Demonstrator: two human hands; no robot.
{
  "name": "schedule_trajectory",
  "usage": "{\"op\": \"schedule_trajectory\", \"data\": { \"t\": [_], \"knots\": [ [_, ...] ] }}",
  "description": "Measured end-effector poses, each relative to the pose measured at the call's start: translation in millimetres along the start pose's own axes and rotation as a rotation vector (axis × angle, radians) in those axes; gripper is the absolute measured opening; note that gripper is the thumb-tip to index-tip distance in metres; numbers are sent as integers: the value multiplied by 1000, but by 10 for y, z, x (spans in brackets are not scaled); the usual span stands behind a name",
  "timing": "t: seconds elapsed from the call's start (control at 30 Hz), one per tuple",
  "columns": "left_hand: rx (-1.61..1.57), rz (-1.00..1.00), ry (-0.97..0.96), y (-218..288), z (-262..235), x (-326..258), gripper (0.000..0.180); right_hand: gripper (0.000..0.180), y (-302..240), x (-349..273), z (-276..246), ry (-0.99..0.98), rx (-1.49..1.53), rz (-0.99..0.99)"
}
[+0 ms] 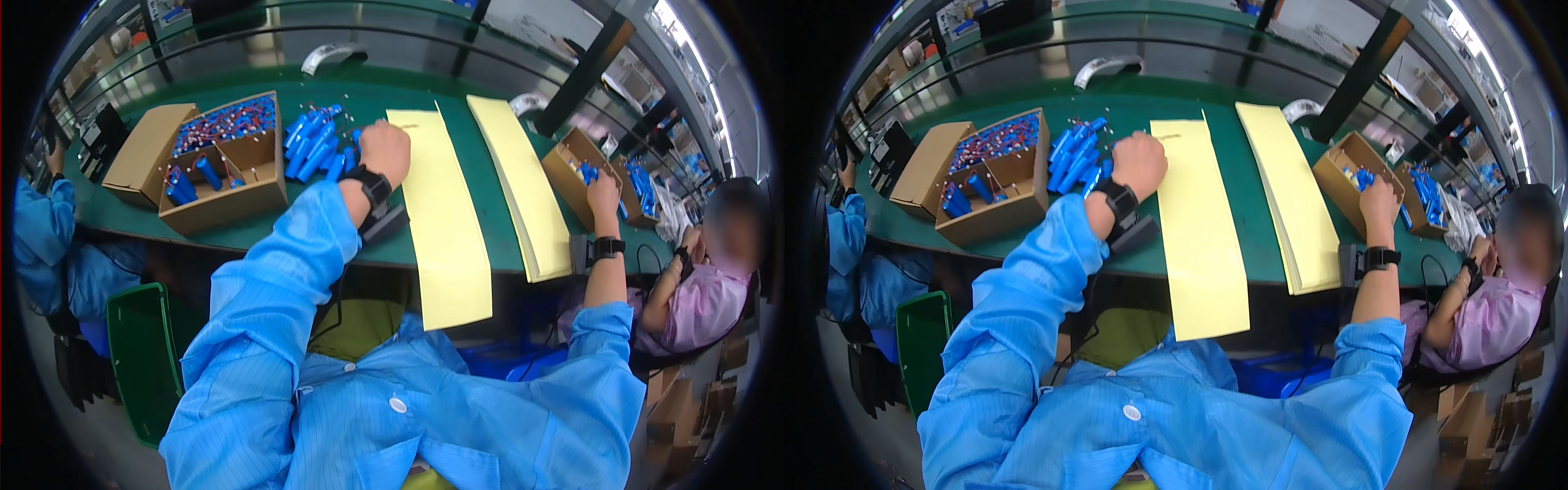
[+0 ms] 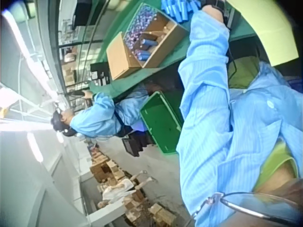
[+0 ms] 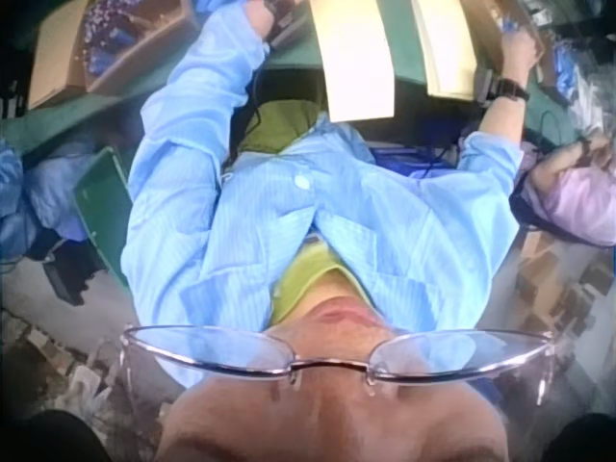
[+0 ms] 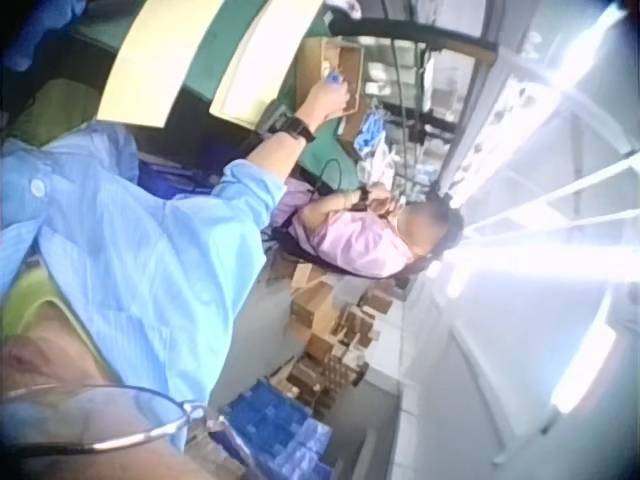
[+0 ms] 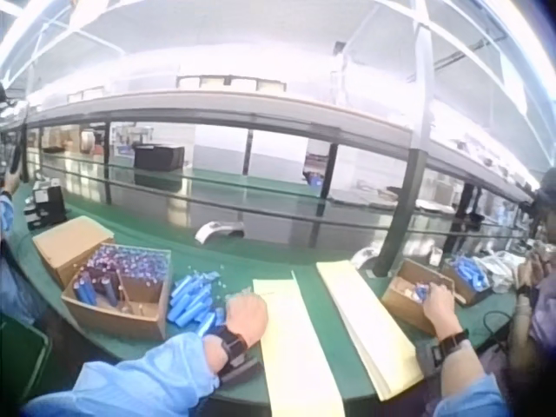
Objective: Assembling electronic components by wrapping blue battery cells with adhesive strips.
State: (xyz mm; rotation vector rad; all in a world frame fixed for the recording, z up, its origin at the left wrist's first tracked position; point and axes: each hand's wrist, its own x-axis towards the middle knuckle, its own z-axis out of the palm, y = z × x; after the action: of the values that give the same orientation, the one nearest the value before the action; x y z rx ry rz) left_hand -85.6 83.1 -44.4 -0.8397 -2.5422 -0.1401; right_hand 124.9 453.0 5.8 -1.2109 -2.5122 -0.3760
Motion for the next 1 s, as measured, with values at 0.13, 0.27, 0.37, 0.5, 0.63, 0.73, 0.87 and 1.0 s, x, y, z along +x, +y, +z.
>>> {"op": "schedule_trajectory", "data": {
  "t": [0.13, 0.27, 0.37, 0.5, 0.63, 0.73, 0.87, 1.0],
  "knots": [
    [-163, -61, -206, -82, -252, 130, 21, 29, -303, -509, -351, 281, 468, -267],
    [-535, -223, -115, -292, -340, 119, 35, 33, -866, -1676, -1018, -429, 1014, -645],
    [-866, -282, -94, -466, -346, -52, 28, 35, -1043, -2069, -965, -332, 771, -824],
    [-1311, -130, -209, -204, -664, -580, 24, 30, -1061, -2091, -837, -226, 711, -838],
    [-1295, 52, -288, 163, -868, -1099, 23, 26, -1073, -2153, -786, -151, 724, -930],
    [-1166, 107, -343, 274, -873, -1231, 25, 23, -1049, -2203, -676, 48, 796, -984],
    [-1331, 43, -252, 280, -771, -1241, 30, 20, -1048, -2152, -671, 80, 842, -949],
    [-1314, 43, -80, 268, -674, -1131, 23, 20, -1210, -2001, -632, -54, 828, -654]
  ]
}}
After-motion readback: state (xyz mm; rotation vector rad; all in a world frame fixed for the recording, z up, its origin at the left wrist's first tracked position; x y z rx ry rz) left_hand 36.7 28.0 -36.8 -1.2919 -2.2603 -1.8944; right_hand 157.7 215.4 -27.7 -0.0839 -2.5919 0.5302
